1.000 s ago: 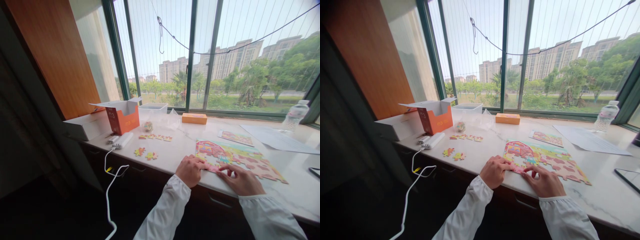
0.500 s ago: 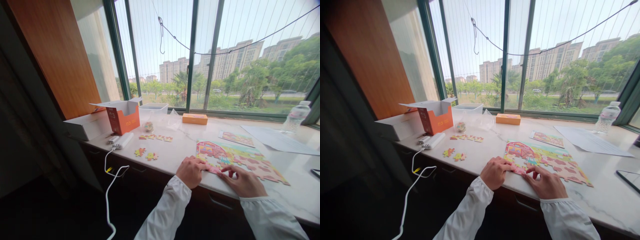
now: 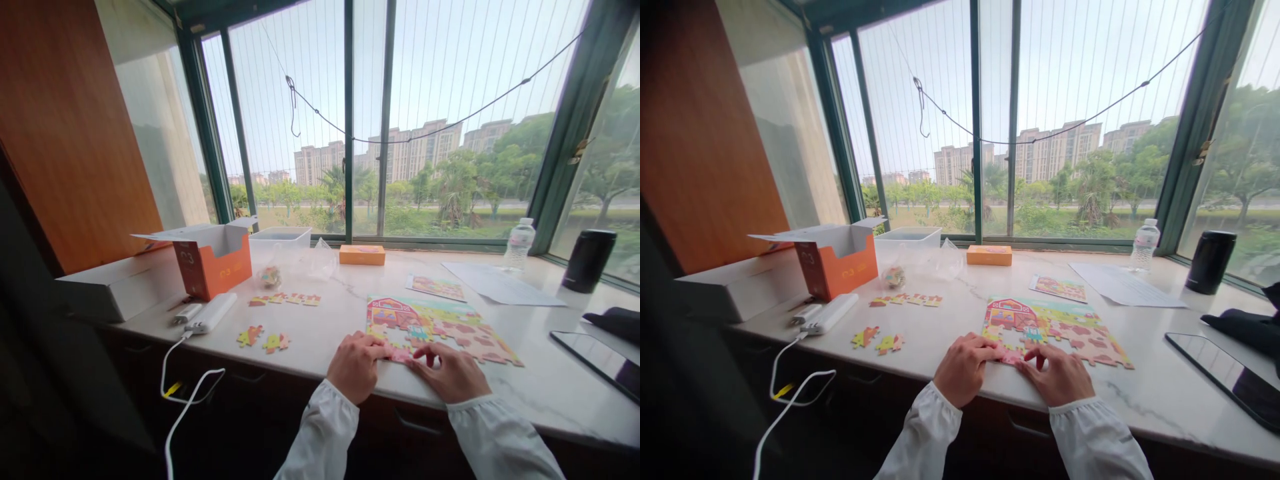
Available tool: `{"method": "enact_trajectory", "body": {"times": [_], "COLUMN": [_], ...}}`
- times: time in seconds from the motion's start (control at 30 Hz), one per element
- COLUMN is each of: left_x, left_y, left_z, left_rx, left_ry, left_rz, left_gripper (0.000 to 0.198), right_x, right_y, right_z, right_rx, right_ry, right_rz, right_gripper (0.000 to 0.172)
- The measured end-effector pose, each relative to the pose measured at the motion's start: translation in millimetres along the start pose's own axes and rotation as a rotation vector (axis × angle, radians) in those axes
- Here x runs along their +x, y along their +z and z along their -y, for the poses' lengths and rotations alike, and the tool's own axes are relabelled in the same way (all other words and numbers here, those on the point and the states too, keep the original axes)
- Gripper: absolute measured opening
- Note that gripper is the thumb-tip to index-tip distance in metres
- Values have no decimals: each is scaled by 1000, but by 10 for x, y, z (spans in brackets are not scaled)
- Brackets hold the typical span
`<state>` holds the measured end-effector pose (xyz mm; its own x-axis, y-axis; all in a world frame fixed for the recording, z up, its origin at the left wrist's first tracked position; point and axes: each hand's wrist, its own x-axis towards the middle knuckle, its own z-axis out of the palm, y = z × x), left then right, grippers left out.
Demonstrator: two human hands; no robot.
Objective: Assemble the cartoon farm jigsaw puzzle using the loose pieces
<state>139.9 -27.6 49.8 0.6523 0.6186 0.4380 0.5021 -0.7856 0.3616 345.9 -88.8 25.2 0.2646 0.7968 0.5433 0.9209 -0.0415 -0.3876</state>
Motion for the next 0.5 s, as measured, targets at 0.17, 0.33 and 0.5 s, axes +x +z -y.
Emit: {"method": "enact_trajectory", "body": {"times": [0.17, 0.33, 0.5], "left_x": [10, 21, 35], "left_y": [-18, -57, -77], "left_z": [-2, -20, -24], "left_rx": [-2, -21, -23], "left_ry": [-4, -5, -6], "left_rz": [7, 12, 18], "left_gripper": [39, 42, 43], "right_x": [17, 12, -238], "right_y": [26, -251, -1104], "right_z": [-25, 199, 672], "right_rx": [84, 162, 189], "right_ry": [-11, -82, -396], "right_rz": [2, -196, -491], "right_gripper": [55, 43, 24]}}
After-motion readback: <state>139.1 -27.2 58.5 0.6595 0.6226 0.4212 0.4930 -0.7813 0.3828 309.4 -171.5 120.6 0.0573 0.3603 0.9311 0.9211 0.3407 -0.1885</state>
